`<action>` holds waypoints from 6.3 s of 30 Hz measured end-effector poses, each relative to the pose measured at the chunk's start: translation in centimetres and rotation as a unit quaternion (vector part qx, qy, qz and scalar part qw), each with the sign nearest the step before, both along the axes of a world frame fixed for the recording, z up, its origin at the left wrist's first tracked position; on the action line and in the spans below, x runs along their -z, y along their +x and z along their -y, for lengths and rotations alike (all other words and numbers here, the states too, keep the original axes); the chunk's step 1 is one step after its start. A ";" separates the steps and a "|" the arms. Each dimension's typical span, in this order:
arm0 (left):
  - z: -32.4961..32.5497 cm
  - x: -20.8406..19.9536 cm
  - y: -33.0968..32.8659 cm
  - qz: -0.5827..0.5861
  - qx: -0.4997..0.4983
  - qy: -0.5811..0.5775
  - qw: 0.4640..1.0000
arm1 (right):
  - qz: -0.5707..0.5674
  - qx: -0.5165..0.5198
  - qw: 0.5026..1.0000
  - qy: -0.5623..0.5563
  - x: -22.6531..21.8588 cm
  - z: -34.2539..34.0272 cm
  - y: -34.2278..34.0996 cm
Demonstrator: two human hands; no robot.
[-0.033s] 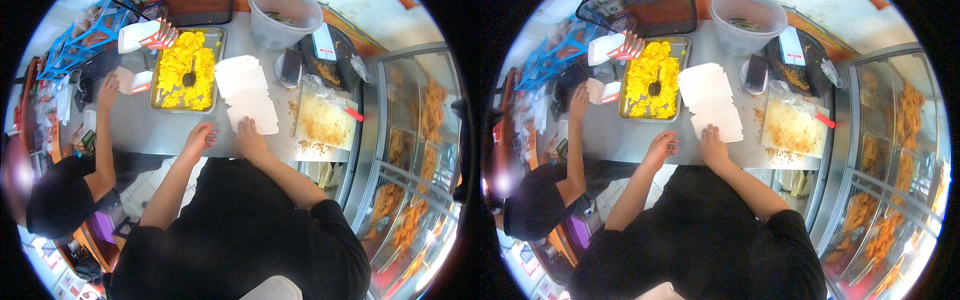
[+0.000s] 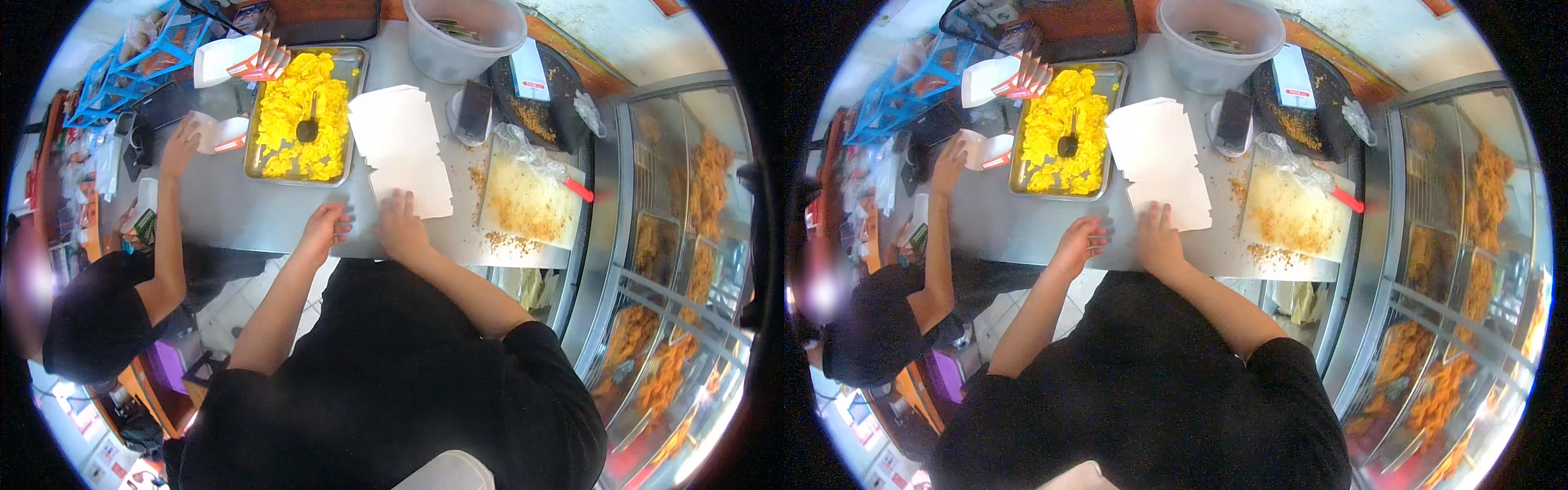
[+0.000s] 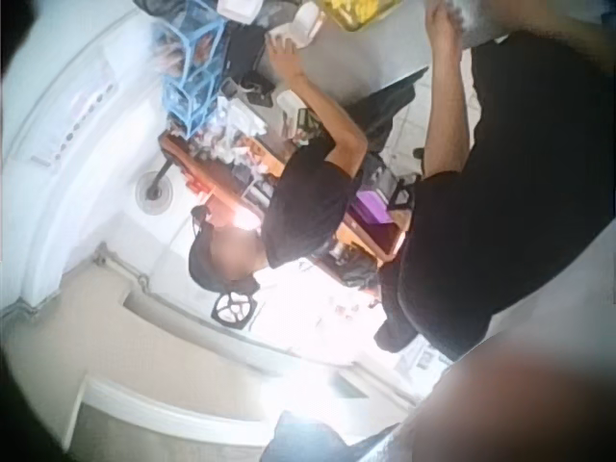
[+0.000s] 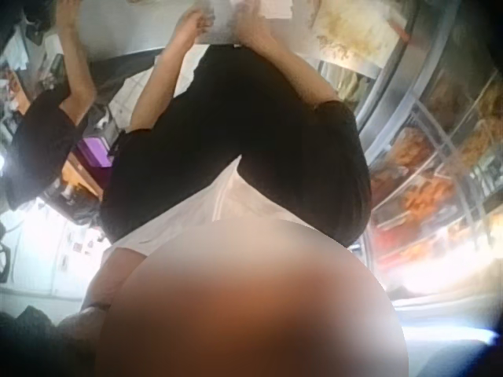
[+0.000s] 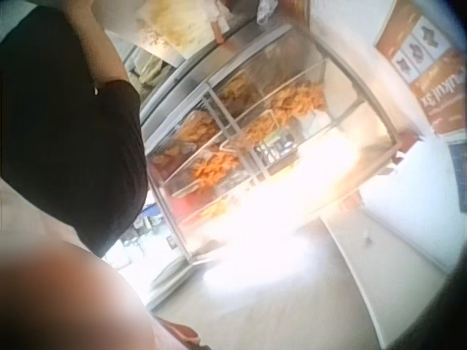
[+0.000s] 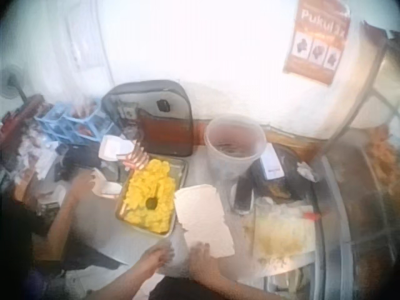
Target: The person repeatedly folds flat paperboard pieces into small rectangular boxes by hand. They fold the side flaps and tuck the tabs to form the box shape, then place the finished boxes on the counter. The process is repeated multiple times with similar box blanks.
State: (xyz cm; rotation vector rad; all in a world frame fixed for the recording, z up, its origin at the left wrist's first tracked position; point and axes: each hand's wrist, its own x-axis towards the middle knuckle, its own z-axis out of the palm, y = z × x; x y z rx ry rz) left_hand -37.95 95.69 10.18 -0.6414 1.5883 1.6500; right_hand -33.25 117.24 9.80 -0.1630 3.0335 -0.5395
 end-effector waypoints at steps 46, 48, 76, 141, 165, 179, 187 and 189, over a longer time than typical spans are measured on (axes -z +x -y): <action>11.3 -22.5 17.4 -0.629 0.044 -0.213 0.746 | -0.039 -0.377 0.899 -0.219 -24.8 8.5 2.9; 14.9 -23.4 20.2 -0.652 0.015 -0.238 0.720 | 0.058 -0.397 0.882 -0.247 -25.5 14.2 4.6; 24.6 -17.9 32.8 -0.402 -0.490 -0.026 0.773 | 0.472 -0.130 0.591 -0.642 -18.6 34.3 15.6; -7.4 -14.1 42.1 -0.298 -0.724 -0.274 0.558 | 0.081 -0.747 0.572 -0.329 -17.1 17.6 15.5; -13.0 -16.8 42.4 -0.319 -0.835 -0.271 0.357 | 0.645 -0.528 0.464 -0.302 -17.1 14.2 23.4; -9.2 -18.3 42.5 -0.320 -0.727 -0.360 0.490 | 0.600 -0.587 0.442 -0.317 -17.4 18.7 21.1; -5.9 -16.8 40.2 -0.317 -0.764 -0.361 0.430 | 0.654 -0.547 0.375 -0.365 -17.8 20.7 20.5; -3.8 -16.2 41.6 -0.258 -0.810 -0.366 0.378 | 0.653 -0.567 0.367 -0.342 -17.8 20.5 20.2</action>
